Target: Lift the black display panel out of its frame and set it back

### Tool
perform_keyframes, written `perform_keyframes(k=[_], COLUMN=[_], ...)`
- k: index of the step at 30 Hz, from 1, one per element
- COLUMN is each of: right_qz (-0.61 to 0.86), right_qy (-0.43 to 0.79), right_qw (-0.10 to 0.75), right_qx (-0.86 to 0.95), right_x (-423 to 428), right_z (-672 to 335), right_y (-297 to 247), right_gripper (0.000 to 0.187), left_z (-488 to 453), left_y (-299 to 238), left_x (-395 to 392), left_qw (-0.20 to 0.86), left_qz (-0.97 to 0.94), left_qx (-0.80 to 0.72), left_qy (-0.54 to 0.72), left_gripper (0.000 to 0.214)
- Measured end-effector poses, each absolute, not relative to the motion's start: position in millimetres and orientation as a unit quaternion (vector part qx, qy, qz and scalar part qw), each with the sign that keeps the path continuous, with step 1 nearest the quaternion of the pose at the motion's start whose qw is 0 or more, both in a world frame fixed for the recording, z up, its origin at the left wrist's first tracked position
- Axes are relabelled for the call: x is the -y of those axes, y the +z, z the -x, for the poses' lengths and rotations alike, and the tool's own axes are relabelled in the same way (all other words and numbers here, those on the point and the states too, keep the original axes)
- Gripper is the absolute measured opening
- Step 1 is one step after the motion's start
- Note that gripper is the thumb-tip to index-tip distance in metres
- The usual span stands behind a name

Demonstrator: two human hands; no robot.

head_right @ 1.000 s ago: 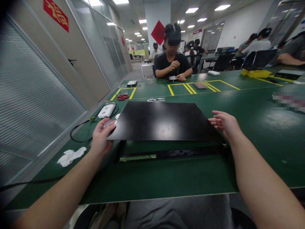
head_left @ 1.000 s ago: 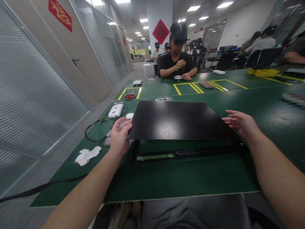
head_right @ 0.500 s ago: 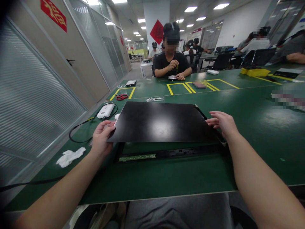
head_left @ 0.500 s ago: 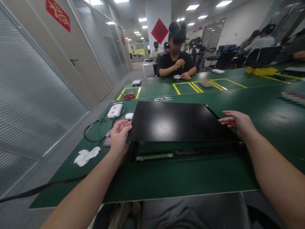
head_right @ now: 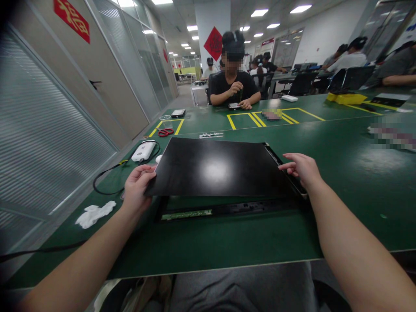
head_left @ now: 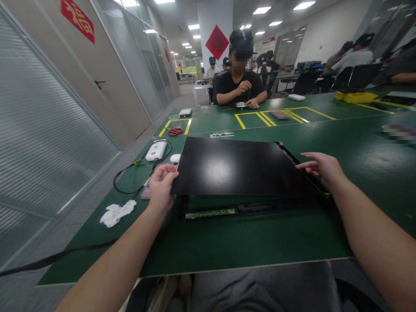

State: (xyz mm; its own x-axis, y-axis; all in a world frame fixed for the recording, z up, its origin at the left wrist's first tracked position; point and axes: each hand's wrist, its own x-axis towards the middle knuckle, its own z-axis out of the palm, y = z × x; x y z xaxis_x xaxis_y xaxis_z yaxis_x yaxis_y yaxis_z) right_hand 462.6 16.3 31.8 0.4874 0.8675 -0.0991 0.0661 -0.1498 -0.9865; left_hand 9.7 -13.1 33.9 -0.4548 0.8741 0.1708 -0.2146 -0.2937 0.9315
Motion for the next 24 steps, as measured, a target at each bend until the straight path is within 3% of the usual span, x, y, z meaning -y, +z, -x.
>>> perform_keyframes(k=[24], right_qz=[0.699], right_qy=[0.337], right_qw=[0.542], right_qx=[0.323], right_x=[-13.7], right_z=[-460.9], right_y=[40.4], right_gripper=[0.017], left_z=[-23.0], left_y=[35.1], left_x=[19.6], left_qw=[0.415], left_qz=[-0.351], left_qx=[-0.483], left_qy=[0.686], left_gripper=[0.036])
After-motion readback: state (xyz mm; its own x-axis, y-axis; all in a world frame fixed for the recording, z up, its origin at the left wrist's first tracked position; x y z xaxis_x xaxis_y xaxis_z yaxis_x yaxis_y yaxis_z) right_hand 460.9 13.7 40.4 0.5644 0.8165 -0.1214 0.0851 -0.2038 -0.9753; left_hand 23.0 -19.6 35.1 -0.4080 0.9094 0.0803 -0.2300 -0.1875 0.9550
